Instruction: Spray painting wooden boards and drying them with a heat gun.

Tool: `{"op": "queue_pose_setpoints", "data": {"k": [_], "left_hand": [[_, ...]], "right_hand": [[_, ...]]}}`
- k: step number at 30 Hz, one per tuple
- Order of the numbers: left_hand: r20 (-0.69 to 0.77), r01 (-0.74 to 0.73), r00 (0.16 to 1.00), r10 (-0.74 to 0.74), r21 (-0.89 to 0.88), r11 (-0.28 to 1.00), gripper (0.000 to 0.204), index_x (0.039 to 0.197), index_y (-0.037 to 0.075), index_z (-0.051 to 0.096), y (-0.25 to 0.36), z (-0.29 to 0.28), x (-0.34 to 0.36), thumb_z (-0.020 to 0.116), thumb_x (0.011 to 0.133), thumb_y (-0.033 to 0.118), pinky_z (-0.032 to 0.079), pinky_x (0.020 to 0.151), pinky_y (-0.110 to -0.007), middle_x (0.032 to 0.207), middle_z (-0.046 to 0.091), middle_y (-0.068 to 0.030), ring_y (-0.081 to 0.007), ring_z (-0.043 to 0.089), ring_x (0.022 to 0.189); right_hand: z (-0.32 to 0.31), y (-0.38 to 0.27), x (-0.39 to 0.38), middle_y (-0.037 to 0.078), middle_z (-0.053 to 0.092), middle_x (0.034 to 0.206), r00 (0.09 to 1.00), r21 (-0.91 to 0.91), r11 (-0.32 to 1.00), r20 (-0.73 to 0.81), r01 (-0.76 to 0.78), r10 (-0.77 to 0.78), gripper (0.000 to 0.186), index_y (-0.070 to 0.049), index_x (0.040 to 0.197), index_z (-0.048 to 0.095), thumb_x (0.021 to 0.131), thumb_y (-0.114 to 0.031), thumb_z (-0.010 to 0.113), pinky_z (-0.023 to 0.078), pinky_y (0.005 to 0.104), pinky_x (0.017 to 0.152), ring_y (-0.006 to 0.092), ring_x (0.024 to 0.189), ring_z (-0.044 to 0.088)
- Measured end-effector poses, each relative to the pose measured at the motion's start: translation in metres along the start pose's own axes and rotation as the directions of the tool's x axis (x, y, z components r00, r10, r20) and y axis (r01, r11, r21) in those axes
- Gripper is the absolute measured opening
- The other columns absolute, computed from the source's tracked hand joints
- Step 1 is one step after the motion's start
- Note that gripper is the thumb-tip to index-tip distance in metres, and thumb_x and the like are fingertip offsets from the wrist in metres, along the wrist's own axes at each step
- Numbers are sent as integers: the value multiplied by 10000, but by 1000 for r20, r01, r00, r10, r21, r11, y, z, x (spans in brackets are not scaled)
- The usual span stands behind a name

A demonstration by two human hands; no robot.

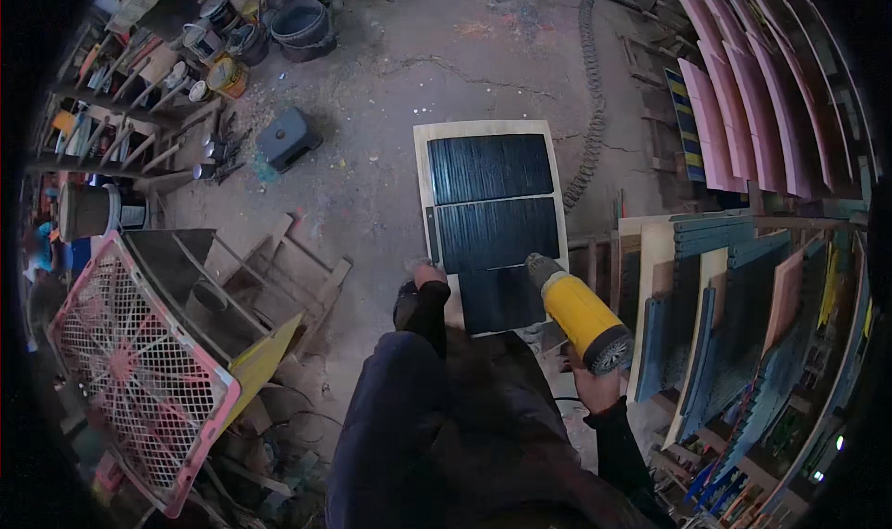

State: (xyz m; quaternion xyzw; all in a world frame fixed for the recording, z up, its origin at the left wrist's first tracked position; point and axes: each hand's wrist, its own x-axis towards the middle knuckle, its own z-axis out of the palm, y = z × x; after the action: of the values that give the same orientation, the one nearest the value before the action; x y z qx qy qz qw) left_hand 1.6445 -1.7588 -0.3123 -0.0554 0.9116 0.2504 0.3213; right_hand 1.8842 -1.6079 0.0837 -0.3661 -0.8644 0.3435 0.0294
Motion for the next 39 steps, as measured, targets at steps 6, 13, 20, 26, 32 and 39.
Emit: {"op": "queue_pose_setpoints", "data": {"k": [6, 13, 20, 26, 32, 39], "left_hand": [[-108, -8, 994, 15, 66, 998, 296, 1043, 55, 641, 5, 5, -1, 706, 800, 213, 517, 836, -455, 1020, 671, -200, -386, 650, 957], [-73, -140, 988, 136, -50, 989, 247, 1006, 26, 618, 9, -3, -10, 659, 767, 73, 497, 826, -466, 966, 653, -233, -440, 614, 935], [-10, -186, 983, 186, -109, 977, 232, 1000, 13, 609, 11, -10, -22, 630, 773, 52, 493, 833, -463, 942, 647, -226, -430, 618, 938], [38, -128, 990, 138, -195, 972, 432, 1141, 16, 606, 3, -1, -19, 742, 741, 104, 515, 883, -422, 1071, 678, -197, -346, 647, 1018], [50, -191, 976, 212, -265, 945, 491, 1176, 11, 589, -5, 4, -14, 721, 709, 86, 514, 891, -410, 1072, 660, -212, -348, 653, 980], [181, -179, 947, 265, -386, 905, 534, 1181, -28, 579, -12, -7, -17, 740, 686, 90, 522, 876, -397, 1096, 662, -218, -326, 658, 986]], "right_hand": [[-7, -9, 15, 138, 642, 1187, 997, 60, 995, 6, -84, 83, 374, 29, 1206, 577, 894, -143, 691, 464, 341, 929, 247, 1104, 614], [0, -4, 25, 187, 642, 1162, 991, 183, 976, -39, -122, 132, 403, 63, 1141, 593, 848, -179, 726, 466, 376, 925, 322, 1100, 610], [5, -22, 35, 155, 623, 1213, 988, 236, 959, 34, -155, 151, 390, 47, 1200, 566, 879, -133, 695, 464, 354, 939, 267, 1122, 602], [17, -40, 36, 145, 646, 1173, 998, 14, 999, 32, -46, 45, 402, 38, 1189, 582, 862, -153, 717, 472, 349, 920, 263, 1112, 616], [37, -48, 56, 160, 663, 1125, 998, 45, 999, 63, -5, 3, 381, 54, 1147, 596, 864, -174, 711, 482, 369, 900, 295, 1053, 642], [43, -67, 69, 213, 663, 1086, 975, -48, 999, 222, -5, 16, 318, 36, 1085, 639, 859, -186, 678, 498, 432, 863, 376, 1045, 626]]}}
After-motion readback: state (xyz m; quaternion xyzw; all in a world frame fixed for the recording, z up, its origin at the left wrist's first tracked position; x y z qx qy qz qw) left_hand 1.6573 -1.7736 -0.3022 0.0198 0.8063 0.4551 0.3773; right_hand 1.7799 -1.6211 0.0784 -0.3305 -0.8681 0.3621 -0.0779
